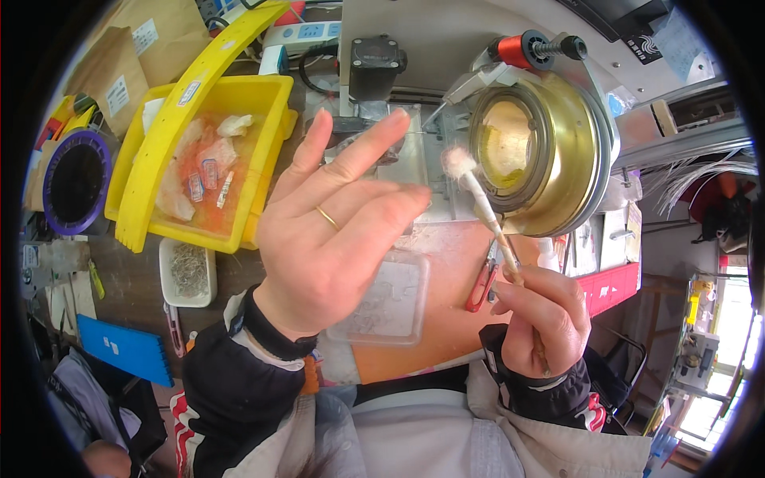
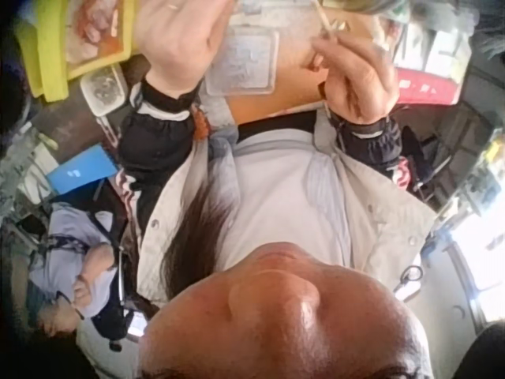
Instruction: Assembling small metal components using wire, glue, and tape at a workbench.
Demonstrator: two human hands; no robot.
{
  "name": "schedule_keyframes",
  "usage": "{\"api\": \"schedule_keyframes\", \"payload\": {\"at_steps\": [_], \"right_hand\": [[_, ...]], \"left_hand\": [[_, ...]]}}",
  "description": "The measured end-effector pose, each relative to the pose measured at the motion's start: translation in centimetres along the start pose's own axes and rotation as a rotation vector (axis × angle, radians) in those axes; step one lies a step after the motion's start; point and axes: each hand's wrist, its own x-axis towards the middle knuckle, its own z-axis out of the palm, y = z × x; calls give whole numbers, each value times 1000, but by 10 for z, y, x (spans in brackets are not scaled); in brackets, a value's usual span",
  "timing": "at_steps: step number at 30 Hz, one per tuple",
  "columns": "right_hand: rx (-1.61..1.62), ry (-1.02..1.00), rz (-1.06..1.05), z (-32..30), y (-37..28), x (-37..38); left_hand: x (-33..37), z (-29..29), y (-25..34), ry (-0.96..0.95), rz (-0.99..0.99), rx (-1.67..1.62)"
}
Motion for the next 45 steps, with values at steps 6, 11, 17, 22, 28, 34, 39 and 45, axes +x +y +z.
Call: {"api": "schedule_keyframes", "payload": {"at_steps": [6, 11, 17, 22, 28, 34, 39, 45], "right_hand": [[6, 18, 2, 3, -3, 1], [62, -60, -6, 1, 1, -6], [8, -279, 39, 24, 5, 0], [-116, -545, 87, 26, 4, -1], [-206, -710, 56, 16, -10, 16], [793, -492, 642, 18, -19, 28], [1283, -284, 857, 30, -30, 59], [1360, -232, 816, 38, -29, 63]], "left_hand": [[-1, -2, -1, 3, 24, 12], [0, -5, 0, -17, 27, 10], [2, -5, 2, 16, 21, 21], [1, -6, 1, -18, 6, 18], [-1, -7, -1, -37, 5, -3], [0, -8, 0, -43, 13, -2], [0, -8, 4, -22, -6, 14], [0, -11, 2, -3, -20, 4]]}}
